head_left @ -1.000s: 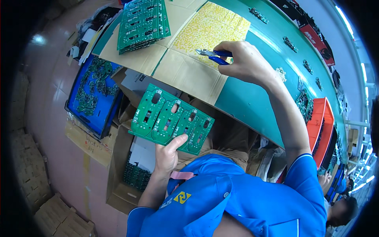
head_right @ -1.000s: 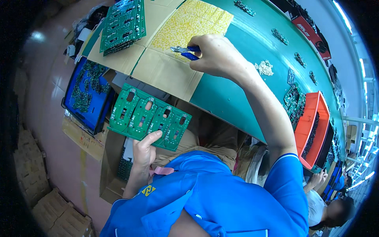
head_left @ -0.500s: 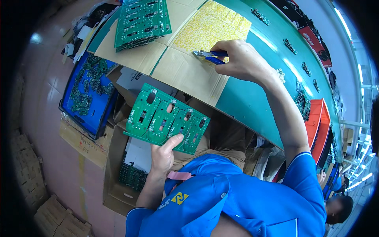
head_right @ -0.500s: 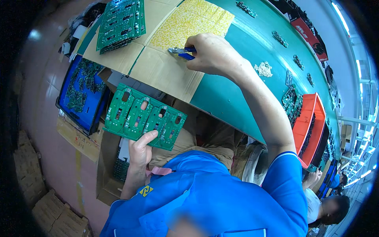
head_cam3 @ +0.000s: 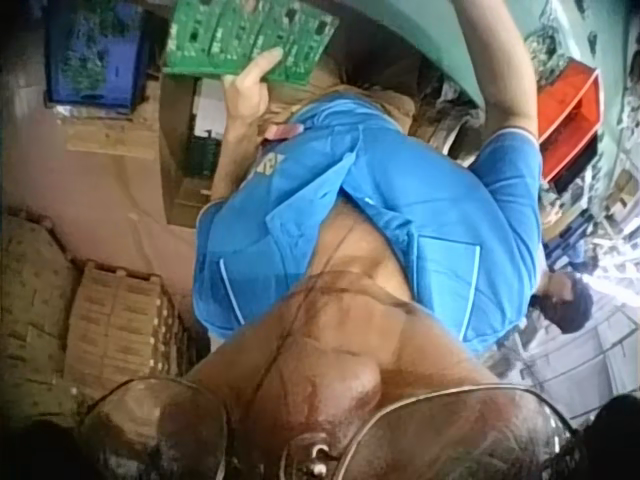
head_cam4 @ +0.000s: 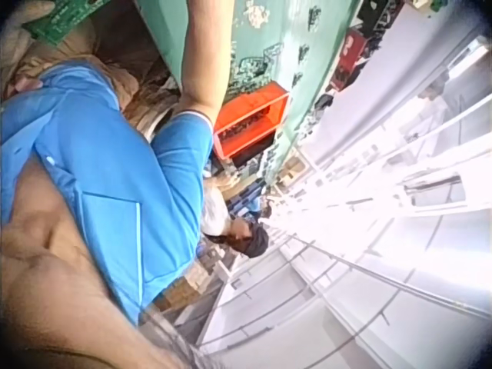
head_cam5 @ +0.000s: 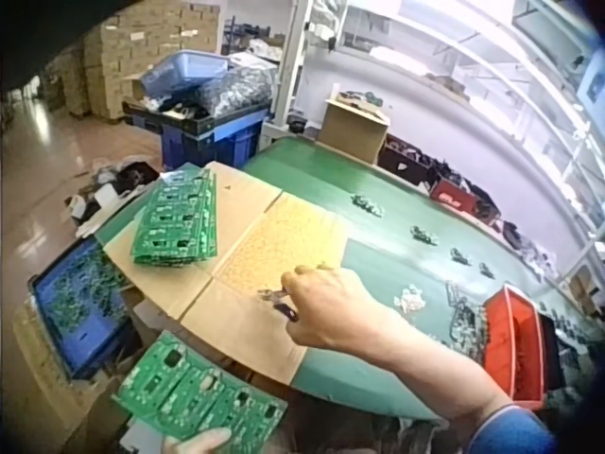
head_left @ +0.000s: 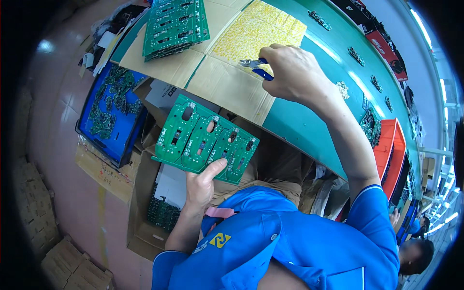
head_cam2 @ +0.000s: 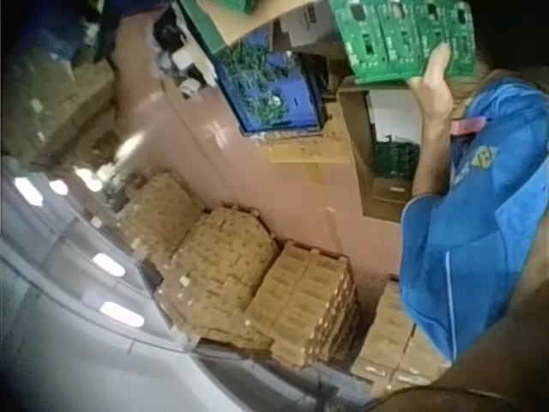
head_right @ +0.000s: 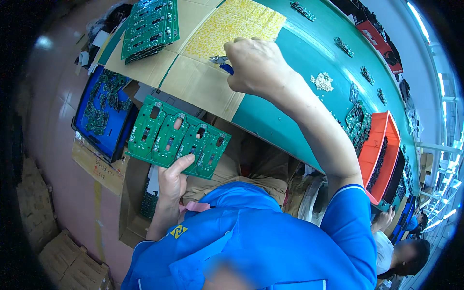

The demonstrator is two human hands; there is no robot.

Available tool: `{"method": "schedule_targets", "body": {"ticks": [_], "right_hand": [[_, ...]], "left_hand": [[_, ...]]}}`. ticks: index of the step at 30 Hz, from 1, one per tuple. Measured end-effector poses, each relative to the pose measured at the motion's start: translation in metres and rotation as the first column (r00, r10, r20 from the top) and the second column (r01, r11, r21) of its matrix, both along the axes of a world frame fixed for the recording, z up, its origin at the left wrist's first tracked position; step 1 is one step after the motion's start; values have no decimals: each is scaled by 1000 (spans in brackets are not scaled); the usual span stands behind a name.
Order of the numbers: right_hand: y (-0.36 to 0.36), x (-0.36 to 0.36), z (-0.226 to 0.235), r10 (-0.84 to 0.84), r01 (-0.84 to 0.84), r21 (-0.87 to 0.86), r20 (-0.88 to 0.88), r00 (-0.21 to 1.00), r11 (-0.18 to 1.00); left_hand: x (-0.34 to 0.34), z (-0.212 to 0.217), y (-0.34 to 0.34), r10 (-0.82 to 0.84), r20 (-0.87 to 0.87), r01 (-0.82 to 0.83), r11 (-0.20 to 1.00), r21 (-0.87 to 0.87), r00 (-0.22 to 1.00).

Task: The person trims connections on circuit board panels using pliers, separates the individual boards, and places them onto the conveyor belt.

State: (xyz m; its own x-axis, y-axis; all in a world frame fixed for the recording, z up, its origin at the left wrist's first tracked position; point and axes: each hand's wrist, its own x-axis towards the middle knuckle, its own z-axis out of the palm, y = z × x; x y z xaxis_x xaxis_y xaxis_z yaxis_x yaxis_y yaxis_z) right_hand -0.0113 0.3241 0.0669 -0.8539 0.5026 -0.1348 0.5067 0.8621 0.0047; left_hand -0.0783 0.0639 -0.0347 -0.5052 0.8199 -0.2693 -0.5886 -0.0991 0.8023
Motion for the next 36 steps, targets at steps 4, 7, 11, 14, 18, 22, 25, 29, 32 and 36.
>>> {"method": "schedule_targets", "body": {"ticks": [4,7,11,14,18,22,25,29,32,36], "right_hand": [[-14,27,2,8,-31,-92,-234,972,995],[-44,44,11,-76,-67,-326,-407,911,943],[-89,66,12,-234,-31,-581,-376,896,813],[-104,71,4,-174,-130,-618,-407,896,776],[-112,71,-4,-128,-193,-564,-478,869,803],[-113,70,-5,-77,-213,-514,-485,871,831],[-113,71,-8,-49,-206,-488,-459,887,848],[-113,72,-7,-52,-204,-497,-453,890,843],[-113,73,-6,-62,-194,-498,-452,890,845],[-112,70,-3,-70,-185,-509,-441,895,841]], "left_hand": [[0,6,-6,-26,49,26,1000,-4,998],[7,6,-2,32,71,-30,999,-19,997],[16,3,-2,-5,50,6,1000,-13,999],[23,4,-2,-18,29,19,999,-30,999],[30,2,-3,-72,-31,71,997,-30,997],[35,2,-4,-76,-145,69,996,-53,987],[37,1,-5,-96,-124,89,994,-62,988],[37,-2,-5,-98,-116,91,994,-67,988],[37,1,-3,-94,-125,88,995,-56,988],[37,-1,-2,-80,-161,74,996,-42,984]]}}
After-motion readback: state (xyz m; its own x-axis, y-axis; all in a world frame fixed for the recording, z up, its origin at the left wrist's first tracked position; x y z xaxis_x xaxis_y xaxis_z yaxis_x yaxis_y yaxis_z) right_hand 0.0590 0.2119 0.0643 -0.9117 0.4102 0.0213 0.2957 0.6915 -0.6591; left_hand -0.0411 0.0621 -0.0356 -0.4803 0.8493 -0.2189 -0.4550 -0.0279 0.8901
